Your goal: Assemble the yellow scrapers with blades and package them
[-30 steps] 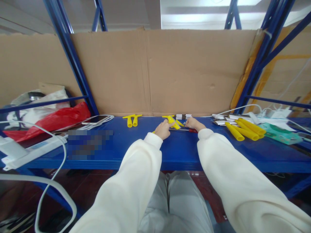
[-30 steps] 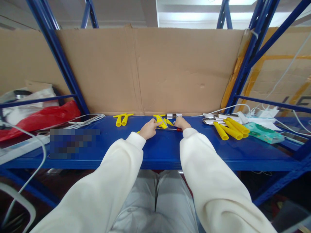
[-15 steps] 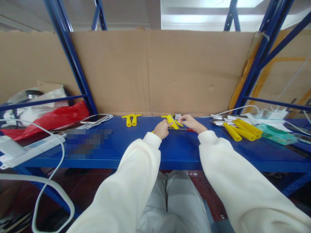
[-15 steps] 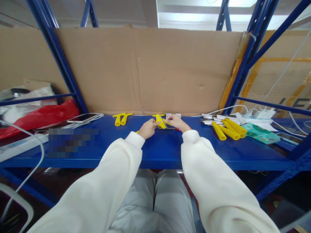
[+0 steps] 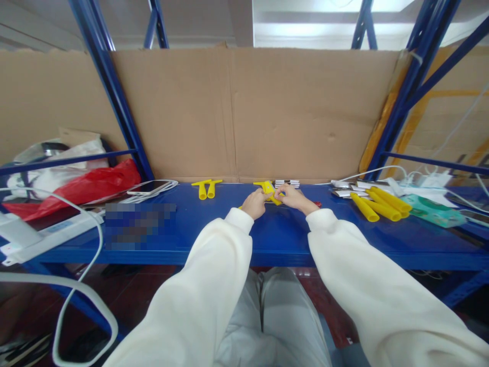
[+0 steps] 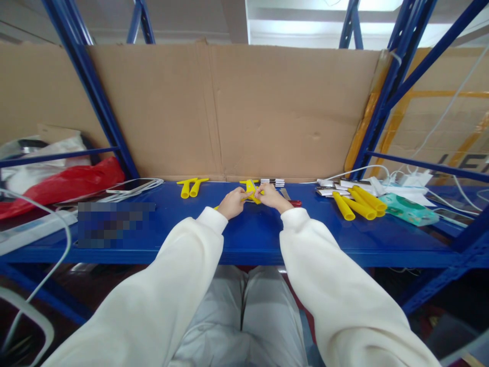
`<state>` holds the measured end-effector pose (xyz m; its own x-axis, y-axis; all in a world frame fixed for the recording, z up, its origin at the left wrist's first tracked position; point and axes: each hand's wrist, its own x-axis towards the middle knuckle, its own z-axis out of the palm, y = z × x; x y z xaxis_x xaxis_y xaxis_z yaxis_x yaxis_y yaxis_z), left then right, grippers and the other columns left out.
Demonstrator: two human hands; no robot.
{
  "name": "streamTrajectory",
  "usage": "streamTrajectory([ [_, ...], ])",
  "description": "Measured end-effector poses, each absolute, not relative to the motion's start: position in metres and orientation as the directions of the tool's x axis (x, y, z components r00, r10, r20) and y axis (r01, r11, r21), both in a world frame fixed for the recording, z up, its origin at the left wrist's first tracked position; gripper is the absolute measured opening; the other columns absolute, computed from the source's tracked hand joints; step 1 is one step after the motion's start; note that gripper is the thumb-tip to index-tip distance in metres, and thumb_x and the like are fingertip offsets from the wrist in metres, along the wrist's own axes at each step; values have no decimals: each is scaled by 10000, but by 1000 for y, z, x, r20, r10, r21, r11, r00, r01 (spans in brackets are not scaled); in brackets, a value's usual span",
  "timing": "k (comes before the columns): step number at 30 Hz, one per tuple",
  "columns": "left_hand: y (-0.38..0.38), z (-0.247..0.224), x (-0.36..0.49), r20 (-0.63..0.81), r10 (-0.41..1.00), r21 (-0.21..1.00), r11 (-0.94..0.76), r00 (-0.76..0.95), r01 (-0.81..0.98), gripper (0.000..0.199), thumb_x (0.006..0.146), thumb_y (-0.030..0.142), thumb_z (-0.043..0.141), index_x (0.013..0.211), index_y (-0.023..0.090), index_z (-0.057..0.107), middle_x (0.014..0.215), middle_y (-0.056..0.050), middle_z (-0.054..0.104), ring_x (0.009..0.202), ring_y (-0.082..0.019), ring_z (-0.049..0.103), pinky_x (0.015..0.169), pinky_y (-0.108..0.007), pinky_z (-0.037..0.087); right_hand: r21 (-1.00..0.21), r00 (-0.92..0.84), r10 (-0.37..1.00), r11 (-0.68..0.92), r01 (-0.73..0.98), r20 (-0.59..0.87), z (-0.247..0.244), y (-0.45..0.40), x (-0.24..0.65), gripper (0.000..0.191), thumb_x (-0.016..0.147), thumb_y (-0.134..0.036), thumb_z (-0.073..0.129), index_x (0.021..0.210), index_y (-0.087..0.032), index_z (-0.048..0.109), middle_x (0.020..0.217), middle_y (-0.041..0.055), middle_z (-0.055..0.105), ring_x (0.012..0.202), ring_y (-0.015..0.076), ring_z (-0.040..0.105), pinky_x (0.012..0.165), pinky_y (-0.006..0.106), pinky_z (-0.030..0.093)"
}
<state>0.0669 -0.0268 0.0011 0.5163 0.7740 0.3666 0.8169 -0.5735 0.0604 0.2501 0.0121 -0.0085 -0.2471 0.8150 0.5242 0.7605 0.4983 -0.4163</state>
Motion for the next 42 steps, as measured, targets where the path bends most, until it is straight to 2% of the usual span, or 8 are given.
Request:
streamTrajectory([
  [6,-27,1,67,369,774,64,-573,514,817,532,867,47,467,1335,244,627,1157,-107,625,1053,-221,641,941,-316,494,-430,-183,860,409,804,475,-6,4,244,156,738,-98,590,672,-187,700,881,55,713,912,198,648,903,318,477],
  [13,-26,0,67,361,780,53,-564,511,824,532,868,47,467,1332,250,629,1175,-109,621,1053,-225,645,942,-324,498,-394,-178,856,397,829,485,-7,3,243,121,731,-121,622,664,-194,691,954,67,708,962,225,641,912,352,480],
  [22,-26,1,66,354,778,38,-567,519,823,545,876,48,456,1355,258,609,1182,-108,629,1064,-231,646,946,-331,497,-528,-108,856,405,747,505,-8,4,245,56,699,-167,679,689,-202,637,839,11,680,857,175,632,856,324,498],
  [27,-26,1,66,356,760,12,-585,543,811,550,874,40,447,1356,250,607,1210,-107,624,1090,-217,640,979,-317,483,-552,-91,892,352,756,443,-3,-6,244,48,718,-171,677,691,-201,651,813,2,681,816,162,625,820,298,491],
  [34,-27,1,65,343,755,25,-602,559,798,550,864,42,463,1346,257,618,1218,-110,625,1106,-231,636,980,-328,487,-475,-194,878,408,780,438,-1,-5,249,103,733,-145,674,652,-204,695,838,22,713,849,174,646,855,296,487],
  [42,-26,0,65,340,760,50,-603,554,796,564,843,39,497,1339,274,623,1207,-94,631,1108,-223,633,991,-316,477,-341,-257,834,453,824,487,-8,3,252,104,739,-148,671,674,-216,713,978,54,698,1014,224,598,954,375,453],
])
